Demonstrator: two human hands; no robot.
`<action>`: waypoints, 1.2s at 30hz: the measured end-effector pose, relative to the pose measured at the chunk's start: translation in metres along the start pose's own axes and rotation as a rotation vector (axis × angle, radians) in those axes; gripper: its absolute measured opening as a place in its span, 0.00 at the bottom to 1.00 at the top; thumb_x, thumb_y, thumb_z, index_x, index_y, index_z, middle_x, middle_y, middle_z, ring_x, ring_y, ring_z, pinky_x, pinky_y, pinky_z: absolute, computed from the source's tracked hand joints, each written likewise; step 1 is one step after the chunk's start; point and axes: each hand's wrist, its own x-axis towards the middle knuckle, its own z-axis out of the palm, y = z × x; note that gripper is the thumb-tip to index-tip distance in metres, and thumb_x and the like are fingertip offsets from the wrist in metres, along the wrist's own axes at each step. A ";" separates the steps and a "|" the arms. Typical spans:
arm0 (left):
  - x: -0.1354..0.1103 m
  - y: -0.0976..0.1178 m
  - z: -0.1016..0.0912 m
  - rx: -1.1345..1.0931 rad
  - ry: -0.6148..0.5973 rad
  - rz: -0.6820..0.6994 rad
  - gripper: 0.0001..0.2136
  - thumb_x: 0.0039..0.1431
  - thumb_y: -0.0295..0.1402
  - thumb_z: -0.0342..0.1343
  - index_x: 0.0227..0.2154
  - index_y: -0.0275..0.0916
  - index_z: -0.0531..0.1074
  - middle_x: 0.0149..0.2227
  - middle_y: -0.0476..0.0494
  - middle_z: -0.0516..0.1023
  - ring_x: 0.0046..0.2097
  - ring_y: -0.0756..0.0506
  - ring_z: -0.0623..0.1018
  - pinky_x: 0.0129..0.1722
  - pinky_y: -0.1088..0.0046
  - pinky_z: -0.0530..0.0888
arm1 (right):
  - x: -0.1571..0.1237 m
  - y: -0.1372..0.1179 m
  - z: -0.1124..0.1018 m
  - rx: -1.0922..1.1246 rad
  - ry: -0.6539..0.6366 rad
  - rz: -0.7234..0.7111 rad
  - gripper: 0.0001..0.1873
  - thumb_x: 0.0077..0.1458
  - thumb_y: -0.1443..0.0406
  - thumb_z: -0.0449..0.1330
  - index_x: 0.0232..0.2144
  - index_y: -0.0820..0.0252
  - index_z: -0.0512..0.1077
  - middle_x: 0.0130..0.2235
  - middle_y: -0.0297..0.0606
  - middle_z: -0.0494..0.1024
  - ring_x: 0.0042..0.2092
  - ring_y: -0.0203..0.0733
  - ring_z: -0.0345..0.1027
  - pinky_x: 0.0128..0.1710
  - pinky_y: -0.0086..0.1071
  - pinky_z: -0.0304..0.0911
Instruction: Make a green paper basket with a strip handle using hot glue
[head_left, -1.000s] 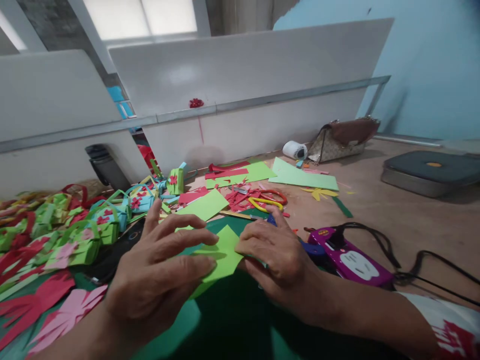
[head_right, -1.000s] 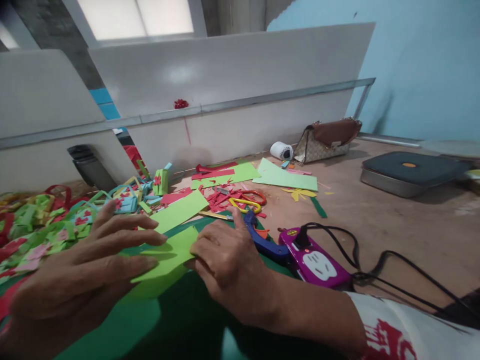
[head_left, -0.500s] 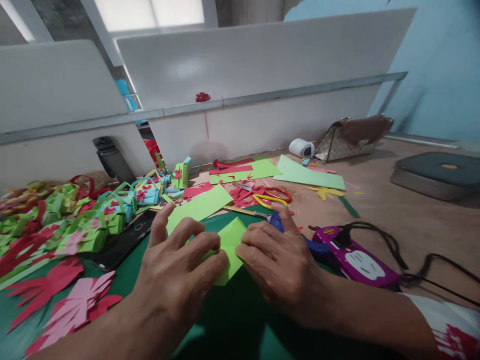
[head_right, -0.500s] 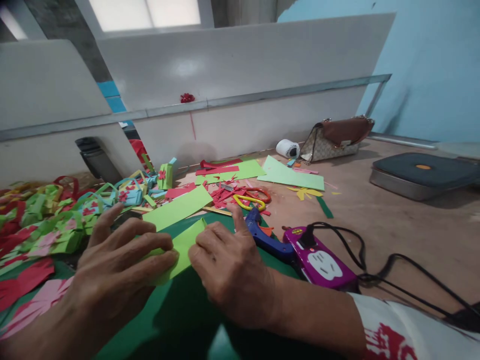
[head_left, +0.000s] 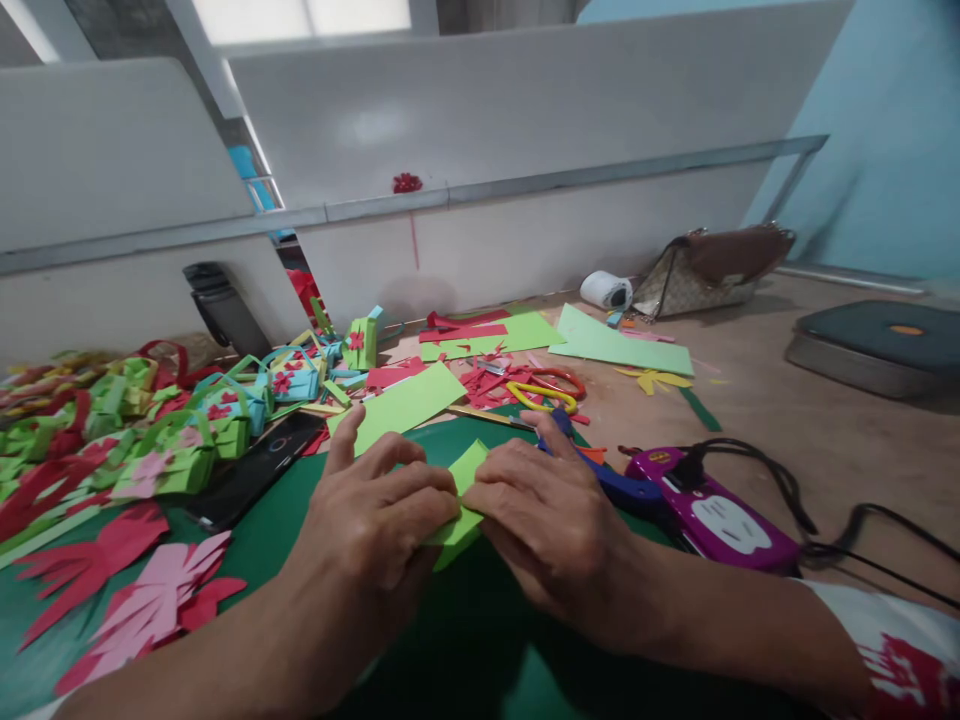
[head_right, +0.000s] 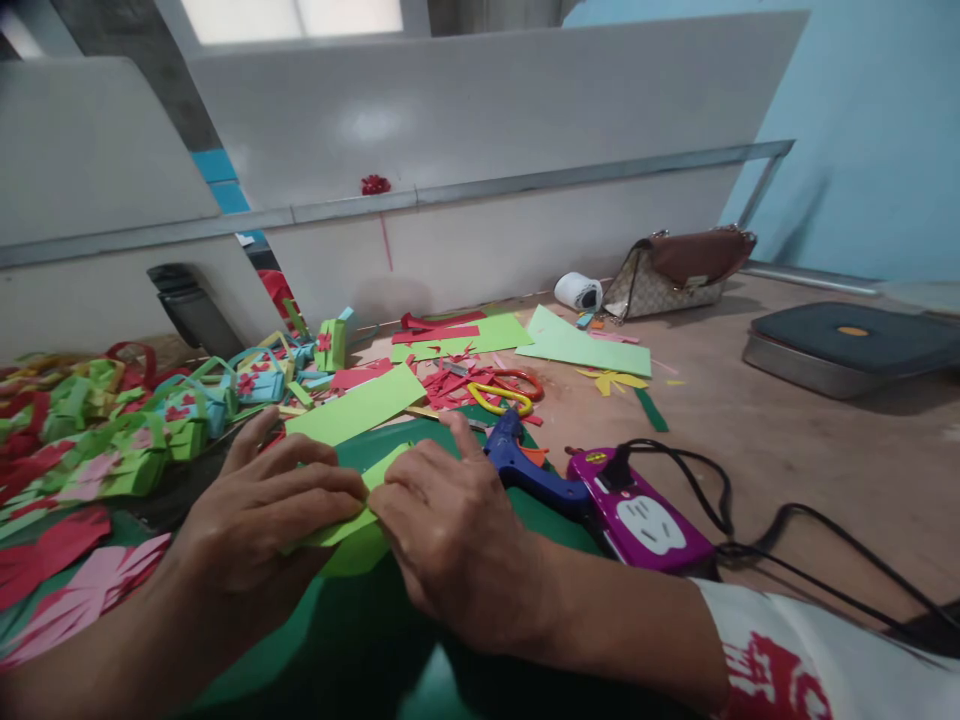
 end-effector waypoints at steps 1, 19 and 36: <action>0.000 0.000 -0.001 -0.006 -0.013 -0.013 0.08 0.53 0.23 0.53 0.26 0.43 0.73 0.29 0.56 0.80 0.34 0.48 0.73 0.61 0.52 0.44 | 0.000 0.000 0.000 0.029 0.000 0.007 0.09 0.53 0.76 0.52 0.29 0.67 0.72 0.29 0.39 0.74 0.34 0.40 0.65 0.50 0.47 0.50; 0.005 -0.003 -0.012 -0.153 -0.196 -0.198 0.08 0.54 0.25 0.53 0.24 0.42 0.74 0.26 0.56 0.78 0.33 0.49 0.73 0.59 0.48 0.45 | 0.010 0.004 -0.013 0.374 -0.216 0.352 0.09 0.55 0.73 0.54 0.27 0.59 0.73 0.27 0.32 0.74 0.32 0.35 0.68 0.37 0.32 0.59; 0.006 -0.004 -0.018 -0.309 -0.397 -0.365 0.11 0.57 0.30 0.49 0.21 0.39 0.72 0.20 0.57 0.70 0.26 0.52 0.71 0.58 0.53 0.55 | 0.031 -0.001 -0.024 0.554 -0.478 0.637 0.11 0.52 0.71 0.58 0.19 0.61 0.67 0.22 0.26 0.65 0.26 0.30 0.58 0.25 0.27 0.51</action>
